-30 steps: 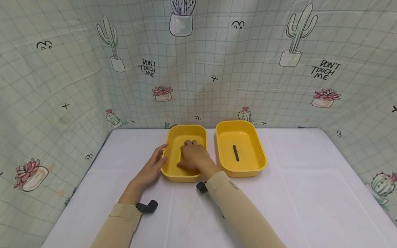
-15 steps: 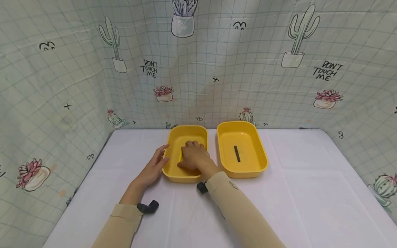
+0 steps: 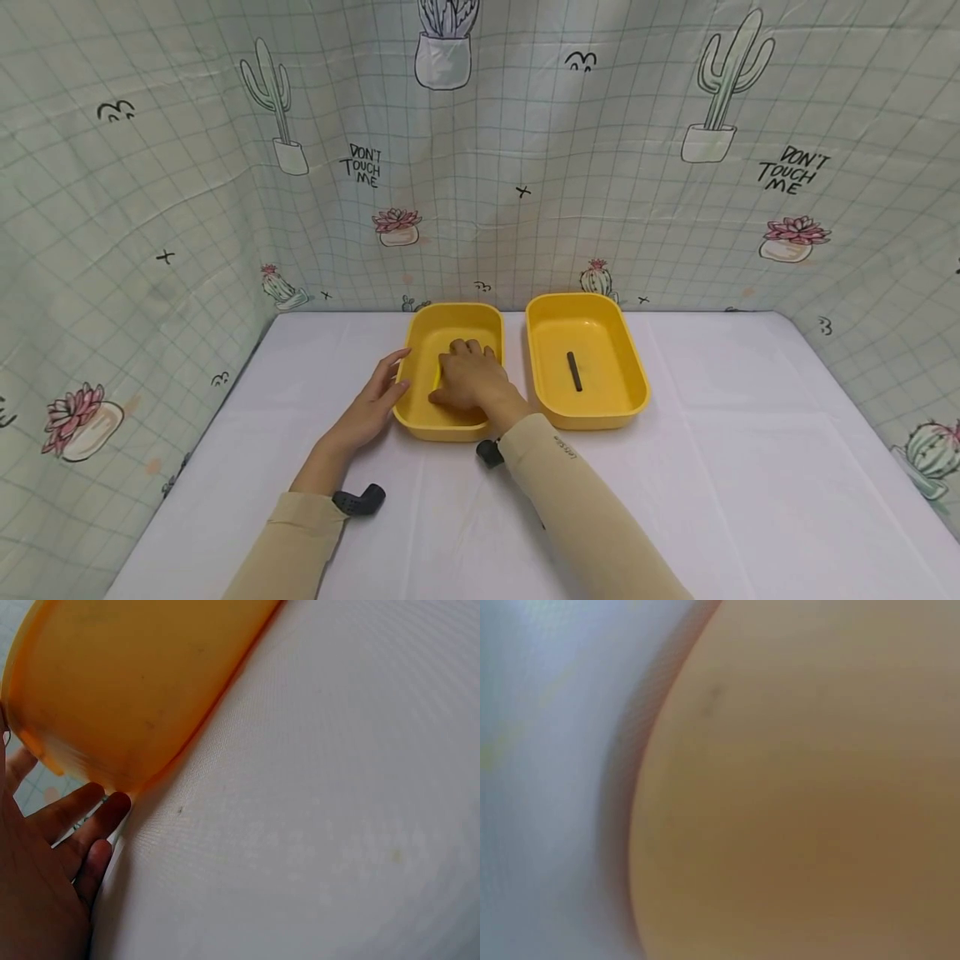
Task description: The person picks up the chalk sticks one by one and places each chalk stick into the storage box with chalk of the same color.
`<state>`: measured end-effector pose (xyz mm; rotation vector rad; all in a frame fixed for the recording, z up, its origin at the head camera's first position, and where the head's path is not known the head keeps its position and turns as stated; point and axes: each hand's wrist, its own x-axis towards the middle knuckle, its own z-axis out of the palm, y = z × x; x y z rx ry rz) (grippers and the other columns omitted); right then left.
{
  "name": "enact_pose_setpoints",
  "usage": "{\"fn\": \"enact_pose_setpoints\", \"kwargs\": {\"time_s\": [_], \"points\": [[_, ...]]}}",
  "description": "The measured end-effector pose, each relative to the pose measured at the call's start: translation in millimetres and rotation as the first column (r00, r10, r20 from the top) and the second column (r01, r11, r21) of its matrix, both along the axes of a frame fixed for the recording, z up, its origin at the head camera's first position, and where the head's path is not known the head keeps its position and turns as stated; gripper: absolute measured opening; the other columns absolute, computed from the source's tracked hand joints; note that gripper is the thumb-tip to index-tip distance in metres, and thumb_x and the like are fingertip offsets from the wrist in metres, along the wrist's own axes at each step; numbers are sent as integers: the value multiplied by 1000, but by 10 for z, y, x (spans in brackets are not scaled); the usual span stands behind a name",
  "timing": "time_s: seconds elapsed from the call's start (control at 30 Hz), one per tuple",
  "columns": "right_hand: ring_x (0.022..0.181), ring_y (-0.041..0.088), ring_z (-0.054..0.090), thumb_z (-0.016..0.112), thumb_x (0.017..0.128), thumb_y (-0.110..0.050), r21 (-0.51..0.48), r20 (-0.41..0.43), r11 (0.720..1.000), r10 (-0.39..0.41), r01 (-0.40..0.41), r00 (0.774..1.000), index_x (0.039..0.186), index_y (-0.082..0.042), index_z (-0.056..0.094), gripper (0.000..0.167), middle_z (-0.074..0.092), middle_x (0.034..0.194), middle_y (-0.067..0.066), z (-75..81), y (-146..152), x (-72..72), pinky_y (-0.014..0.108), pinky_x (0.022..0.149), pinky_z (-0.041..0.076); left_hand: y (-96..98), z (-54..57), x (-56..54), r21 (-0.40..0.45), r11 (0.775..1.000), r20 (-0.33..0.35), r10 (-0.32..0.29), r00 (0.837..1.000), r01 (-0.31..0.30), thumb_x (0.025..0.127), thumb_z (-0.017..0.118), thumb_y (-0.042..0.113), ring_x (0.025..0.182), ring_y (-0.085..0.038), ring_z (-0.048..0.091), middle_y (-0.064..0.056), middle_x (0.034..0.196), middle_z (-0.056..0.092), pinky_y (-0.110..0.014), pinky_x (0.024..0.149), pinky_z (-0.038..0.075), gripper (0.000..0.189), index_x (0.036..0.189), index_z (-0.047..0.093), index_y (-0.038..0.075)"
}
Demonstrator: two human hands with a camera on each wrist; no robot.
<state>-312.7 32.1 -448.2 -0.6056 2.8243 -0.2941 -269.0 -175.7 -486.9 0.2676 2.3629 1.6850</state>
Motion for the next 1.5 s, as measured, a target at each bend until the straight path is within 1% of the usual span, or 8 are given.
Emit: {"fn": "enact_pose_setpoints", "kwargs": {"time_s": [0.2,0.4,0.5,0.67,0.8,0.9,1.17,1.5], "points": [[152,34,34,70,92,-57,-16,-3,1000,-5,5,1000,152,-15,53,74,40,163,11,0,0,-2,55,129,24,12,16,5,2,1000,5,4,1000,-4,110,49,34,149,-31,44,-7,166,34,-53,120,41,54,160,29,38],[150,34,36,71,93,-53,-80,-7,997,-20,20,1000,151,-17,53,72,42,161,10,18,3,3,54,129,24,18,19,11,1,1000,6,10,1000,-10,110,50,34,150,-31,43,-7,167,34,-52,120,41,55,160,29,37],[148,33,39,72,94,-51,-129,-13,991,-33,31,999,151,-17,55,68,44,160,9,27,7,1,52,128,28,15,8,6,0,1000,3,12,1000,-12,110,50,34,151,-31,42,-7,167,33,-53,121,40,55,161,29,36],[140,32,46,72,96,-44,-224,-50,974,-33,21,998,148,-14,57,62,49,153,11,41,38,-5,47,122,39,22,-14,-6,-22,1000,2,19,1000,-18,109,50,36,154,-33,38,-7,169,30,-54,123,37,55,161,29,37],[136,30,48,73,96,-39,-286,-84,958,-27,2,996,146,-11,59,59,52,149,12,73,62,3,44,120,42,40,2,0,-25,999,6,27,1000,-27,109,51,37,154,-35,37,-8,169,29,-55,123,36,55,160,30,37],[137,31,49,72,97,-39,-297,-103,955,-16,-16,995,146,-11,59,57,53,148,12,119,76,22,44,120,42,39,12,9,-26,999,7,31,1000,-30,109,51,38,153,-35,38,-8,169,30,-55,122,37,55,159,31,38],[139,30,50,73,97,-39,-294,-121,954,28,-63,992,145,-10,60,58,53,150,12,305,178,141,45,118,45,22,8,6,-46,998,-2,37,999,-37,109,50,37,153,-33,39,-7,168,32,-55,123,36,54,159,29,42],[134,30,55,75,95,-38,-263,-195,953,103,-153,975,142,-8,62,57,57,145,13,492,404,416,47,115,47,37,0,16,-46,998,-4,44,999,-44,109,50,36,154,-34,38,-9,169,31,-54,125,32,52,157,30,46]]}}
